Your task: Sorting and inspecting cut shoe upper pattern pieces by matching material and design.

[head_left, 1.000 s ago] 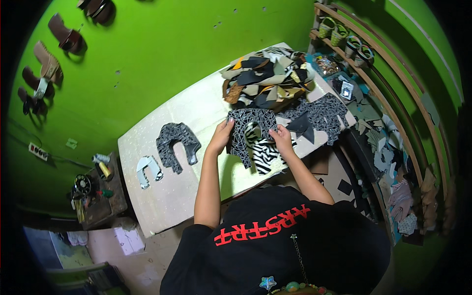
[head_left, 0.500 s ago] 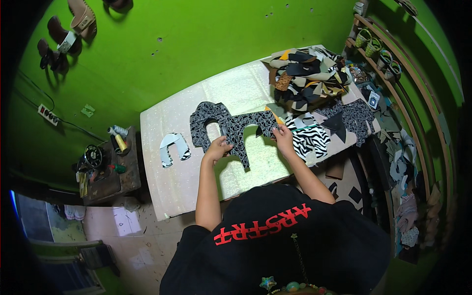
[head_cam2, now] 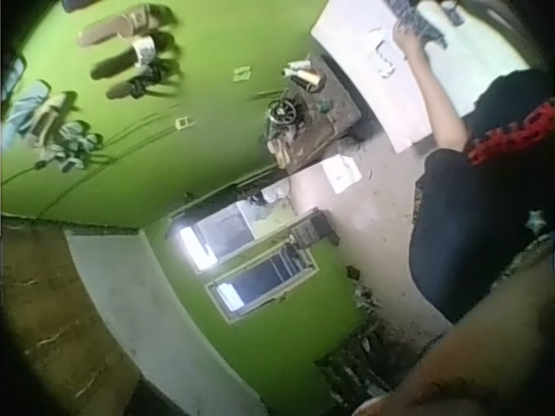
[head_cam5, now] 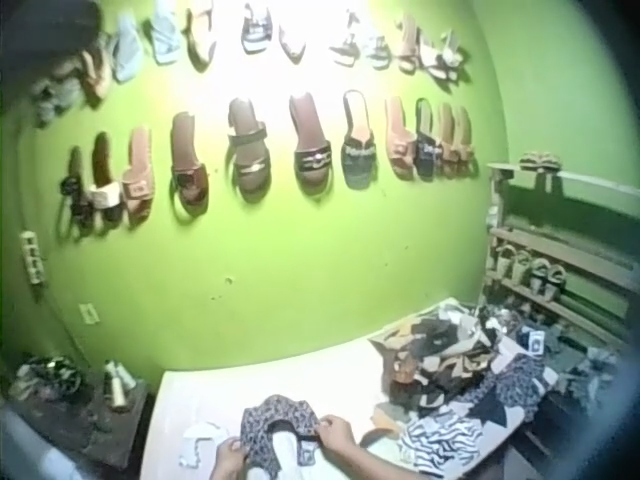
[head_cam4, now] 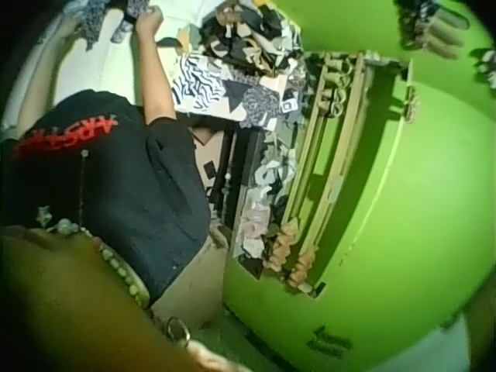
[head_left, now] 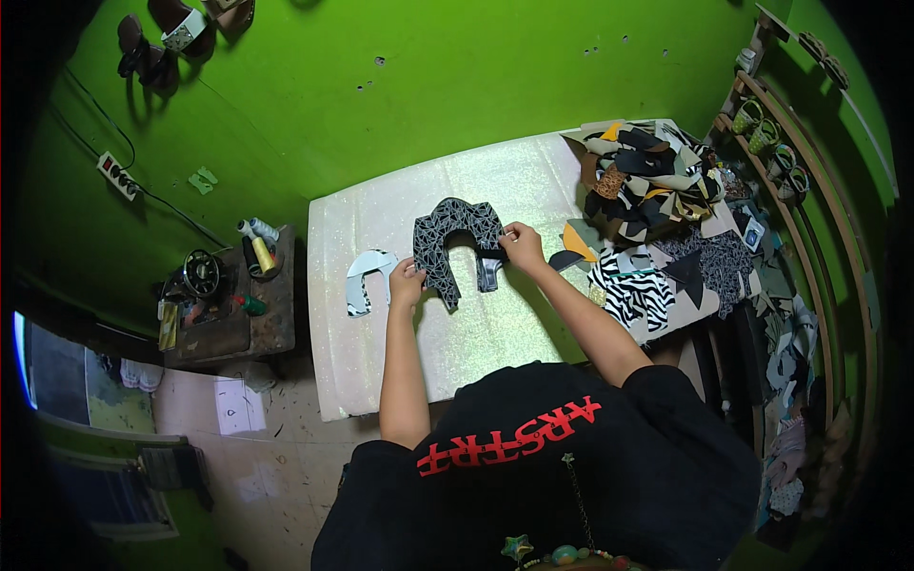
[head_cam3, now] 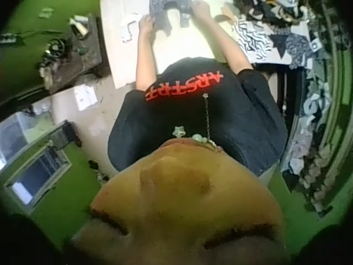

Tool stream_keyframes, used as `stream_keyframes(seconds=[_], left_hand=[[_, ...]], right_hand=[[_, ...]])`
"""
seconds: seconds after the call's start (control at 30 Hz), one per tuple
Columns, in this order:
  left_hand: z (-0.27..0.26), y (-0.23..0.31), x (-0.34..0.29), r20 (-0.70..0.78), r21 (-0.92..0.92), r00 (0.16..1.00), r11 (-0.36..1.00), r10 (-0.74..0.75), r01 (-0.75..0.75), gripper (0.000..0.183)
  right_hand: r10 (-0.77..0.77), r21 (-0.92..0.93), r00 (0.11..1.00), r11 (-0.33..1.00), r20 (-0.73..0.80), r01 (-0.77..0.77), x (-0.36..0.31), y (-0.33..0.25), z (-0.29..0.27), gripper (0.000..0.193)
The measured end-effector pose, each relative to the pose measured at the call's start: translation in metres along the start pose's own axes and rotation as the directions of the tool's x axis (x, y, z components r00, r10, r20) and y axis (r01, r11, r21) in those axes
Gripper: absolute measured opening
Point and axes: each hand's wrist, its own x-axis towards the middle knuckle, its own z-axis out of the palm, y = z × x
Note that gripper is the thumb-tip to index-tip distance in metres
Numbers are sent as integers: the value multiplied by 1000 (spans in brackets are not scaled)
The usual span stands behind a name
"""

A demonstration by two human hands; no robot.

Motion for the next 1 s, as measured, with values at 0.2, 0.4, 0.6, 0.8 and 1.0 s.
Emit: stream_keyframes(seconds=[0.2, 0.4, 0.6, 0.8, 1.0], left_hand=[[4, -12, 24, -59, 9, 998, 1000, 25, -25, 33], [3, -34, 34, -210, 162, 967, 980, 147, -114, 32], [44, 5, -11, -360, 520, 879, 849, 314, -91, 34], [113, -1, -44, -87, 376, 770, 736, 632, -562, 15], [204, -13, -75, 333, 85, 774, 800, 539, -593, 7]], right_hand=[[57, -156, 994, 985, -91, -70, 12, 7, 14, 18], [-4, -168, 995, 986, -103, -14, 10, 8, 24, 20], [-107, -5, 981, 994, -164, 108, -15, 20, -6, 18], [-216, 15, 834, 966, -508, 259, -51, 61, -84, 8], [-105, -195, 614, 977, -783, -82, -79, 134, -200, 22]])
